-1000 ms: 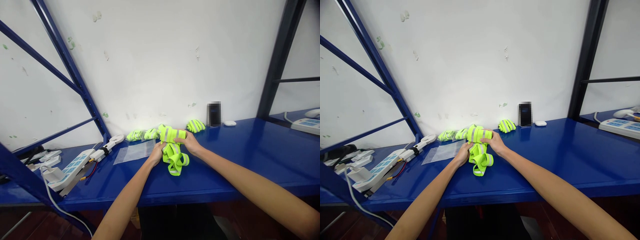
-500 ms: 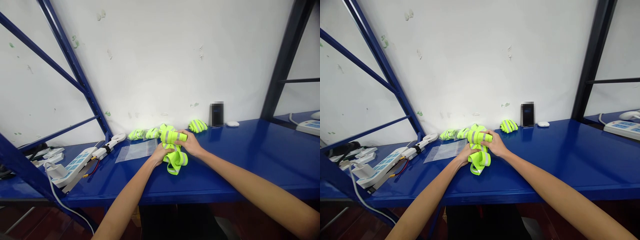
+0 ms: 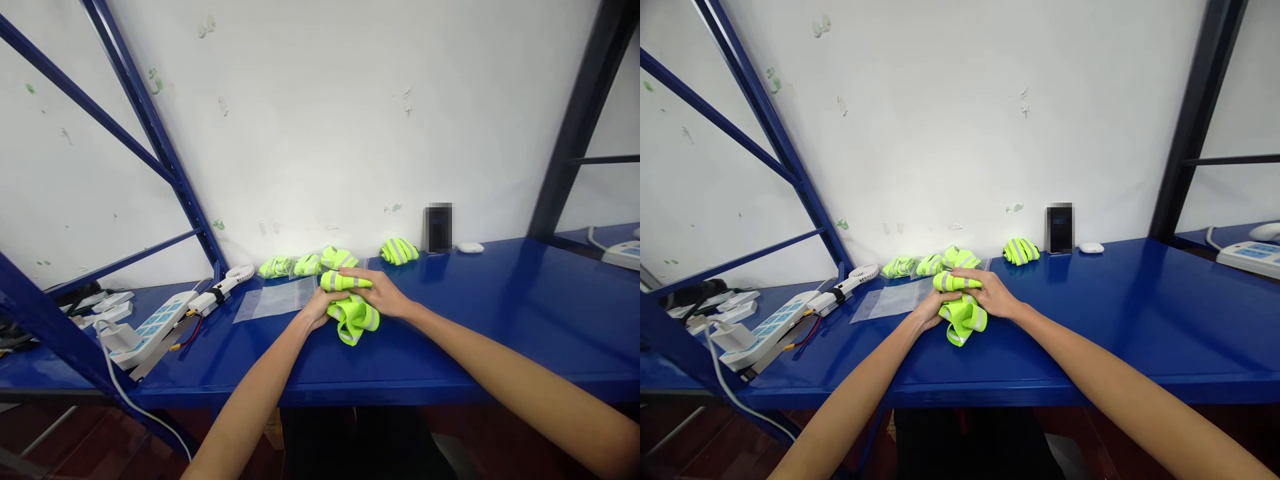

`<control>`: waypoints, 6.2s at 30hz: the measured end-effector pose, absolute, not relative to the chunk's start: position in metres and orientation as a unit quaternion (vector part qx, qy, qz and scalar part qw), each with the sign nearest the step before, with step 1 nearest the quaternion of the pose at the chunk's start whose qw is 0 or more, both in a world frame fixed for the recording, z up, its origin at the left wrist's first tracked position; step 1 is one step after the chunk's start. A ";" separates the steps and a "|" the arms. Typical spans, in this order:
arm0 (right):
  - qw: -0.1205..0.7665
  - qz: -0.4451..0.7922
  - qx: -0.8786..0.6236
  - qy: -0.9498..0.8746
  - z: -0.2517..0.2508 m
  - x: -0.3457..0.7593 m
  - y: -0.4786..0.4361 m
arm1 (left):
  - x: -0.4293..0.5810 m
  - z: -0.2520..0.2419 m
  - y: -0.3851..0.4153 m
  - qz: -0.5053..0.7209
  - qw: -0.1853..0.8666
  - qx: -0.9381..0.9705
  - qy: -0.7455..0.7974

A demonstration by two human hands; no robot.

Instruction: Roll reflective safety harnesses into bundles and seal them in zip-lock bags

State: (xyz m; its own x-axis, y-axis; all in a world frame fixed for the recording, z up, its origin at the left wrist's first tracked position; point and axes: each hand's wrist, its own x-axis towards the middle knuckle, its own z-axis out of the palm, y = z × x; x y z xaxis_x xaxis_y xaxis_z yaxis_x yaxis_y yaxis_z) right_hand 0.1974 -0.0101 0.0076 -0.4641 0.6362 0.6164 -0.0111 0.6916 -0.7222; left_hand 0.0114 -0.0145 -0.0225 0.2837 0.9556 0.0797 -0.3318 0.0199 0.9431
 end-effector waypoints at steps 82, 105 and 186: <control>0.443 0.090 -0.381 -0.807 -0.009 0.193 -0.004 | 0.024 -0.021 -0.017 0.578 0.433 0.598 0.347; 0.406 0.166 -0.369 -0.819 -0.010 0.197 0.006 | 0.020 -0.017 -0.028 0.477 0.416 0.687 0.357; 0.417 0.227 -0.478 -0.739 -0.011 0.195 0.010 | 0.021 -0.017 -0.021 0.209 -0.259 0.871 0.361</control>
State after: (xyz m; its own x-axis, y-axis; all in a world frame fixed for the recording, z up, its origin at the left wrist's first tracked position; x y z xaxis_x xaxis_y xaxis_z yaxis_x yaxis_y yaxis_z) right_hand 0.1954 0.0104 -0.0115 -0.1946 0.8962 0.3988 0.5167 0.4392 -0.7349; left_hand 0.0213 -0.0212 -0.0170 0.6527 0.5200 0.5510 0.7367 -0.6053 -0.3014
